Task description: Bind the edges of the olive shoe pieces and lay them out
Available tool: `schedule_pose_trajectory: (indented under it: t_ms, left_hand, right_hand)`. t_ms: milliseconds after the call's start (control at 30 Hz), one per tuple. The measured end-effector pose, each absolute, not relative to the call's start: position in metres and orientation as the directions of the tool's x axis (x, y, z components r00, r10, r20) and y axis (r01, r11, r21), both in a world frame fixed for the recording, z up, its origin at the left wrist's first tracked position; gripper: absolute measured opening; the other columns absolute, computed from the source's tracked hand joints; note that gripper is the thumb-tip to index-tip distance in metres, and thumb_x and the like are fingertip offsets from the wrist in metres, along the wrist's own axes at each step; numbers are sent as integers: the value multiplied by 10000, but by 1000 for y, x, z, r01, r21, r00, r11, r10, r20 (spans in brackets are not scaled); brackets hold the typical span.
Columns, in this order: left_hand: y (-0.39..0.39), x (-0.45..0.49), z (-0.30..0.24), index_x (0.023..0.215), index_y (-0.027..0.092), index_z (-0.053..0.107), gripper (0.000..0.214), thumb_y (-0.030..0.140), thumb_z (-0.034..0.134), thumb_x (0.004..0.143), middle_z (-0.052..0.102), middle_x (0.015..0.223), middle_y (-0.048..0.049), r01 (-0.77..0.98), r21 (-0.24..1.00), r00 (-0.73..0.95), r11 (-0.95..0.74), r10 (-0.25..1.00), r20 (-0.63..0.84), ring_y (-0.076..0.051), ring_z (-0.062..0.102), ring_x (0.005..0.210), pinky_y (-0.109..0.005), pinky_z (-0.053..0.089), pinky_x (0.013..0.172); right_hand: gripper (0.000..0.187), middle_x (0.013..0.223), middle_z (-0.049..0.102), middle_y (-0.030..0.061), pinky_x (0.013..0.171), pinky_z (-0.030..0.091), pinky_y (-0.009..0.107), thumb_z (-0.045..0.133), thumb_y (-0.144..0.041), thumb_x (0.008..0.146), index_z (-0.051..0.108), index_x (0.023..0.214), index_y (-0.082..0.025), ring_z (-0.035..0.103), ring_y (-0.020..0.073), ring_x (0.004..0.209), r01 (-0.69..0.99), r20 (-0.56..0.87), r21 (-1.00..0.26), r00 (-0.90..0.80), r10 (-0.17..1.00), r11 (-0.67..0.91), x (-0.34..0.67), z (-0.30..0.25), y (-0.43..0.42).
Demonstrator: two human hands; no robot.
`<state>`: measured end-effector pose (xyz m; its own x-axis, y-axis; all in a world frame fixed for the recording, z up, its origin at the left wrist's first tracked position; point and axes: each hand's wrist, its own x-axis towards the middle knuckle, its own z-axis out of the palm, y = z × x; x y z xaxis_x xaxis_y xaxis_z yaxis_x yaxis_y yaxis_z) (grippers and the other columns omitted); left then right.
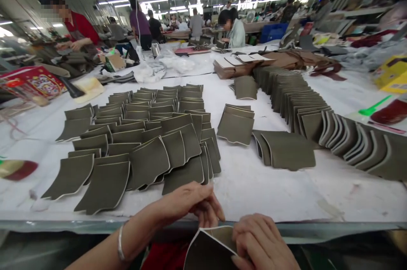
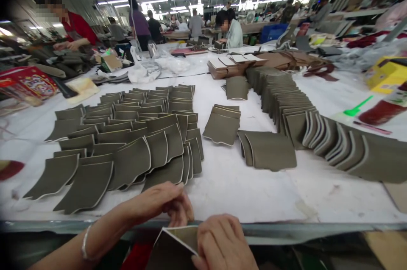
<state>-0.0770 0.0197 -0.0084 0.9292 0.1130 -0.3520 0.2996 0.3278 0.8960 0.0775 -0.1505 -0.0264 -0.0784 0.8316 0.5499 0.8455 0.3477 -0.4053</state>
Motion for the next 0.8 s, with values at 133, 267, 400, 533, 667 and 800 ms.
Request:
schedule_pose_trajectory:
  t_ms: [133, 267, 400, 533, 667, 800]
  left_hand:
    - [17, -96, 13, 1044, 162, 734, 409, 503, 695, 822, 698, 919, -41, 355, 933, 920, -56, 196, -338, -154, 562, 788, -227, 417, 715]
    - [11, -103, 21, 1001, 197, 758, 210, 250, 720, 801, 693, 822, 21, 436, 857, 886, -274, 297, -355, -136, 566, 763, -204, 368, 673]
    - [8, -104, 11, 917, 191, 770, 153, 180, 692, 786, 692, 758, 36, 461, 853, 863, -245, 346, -367, -129, 585, 734, -190, 365, 641]
    - [6, -105, 8, 893, 193, 770, 133, 181, 676, 801, 703, 751, 37, 452, 856, 862, -251, 368, -348, -126, 601, 728, -181, 372, 642]
    - [4, -104, 8, 885, 200, 768, 122, 188, 669, 815, 724, 784, 29, 467, 837, 855, -286, 386, -346, -135, 623, 760, -184, 374, 656]
    - [-1, -104, 5, 874, 206, 757, 140, 183, 622, 846, 736, 831, 21, 476, 817, 857, -324, 378, -350, -146, 632, 797, -198, 374, 672]
  right_hand:
    - [241, 768, 613, -15, 672, 401, 279, 377, -206, 1005, 473, 783, -210, 536, 146, 721, 832, 493, -462, -48, 869, 308, 75, -33, -145]
    - [149, 917, 634, -8, 760, 431, 286, 446, -101, 936, 502, 861, -217, 553, 159, 855, 767, 364, -575, -72, 929, 284, 77, -37, -139]
    - [170, 977, 617, -22, 822, 439, 282, 454, -63, 930, 470, 911, -232, 544, 148, 911, 700, 220, -674, -116, 969, 237, 80, -36, -136]
    - [161, 934, 588, -16, 799, 444, 287, 406, -93, 964, 426, 887, -233, 526, 152, 881, 675, 110, -717, -139, 984, 175, 81, -31, -135]
    - [171, 897, 564, -10, 771, 430, 291, 388, -92, 964, 406, 863, -229, 506, 161, 855, 668, 75, -729, -142, 987, 151, 81, -29, -133]
    - [175, 897, 561, -2, 790, 417, 302, 362, -76, 966, 415, 885, -221, 493, 164, 852, 676, 66, -718, -170, 983, 165, 81, -33, -133]
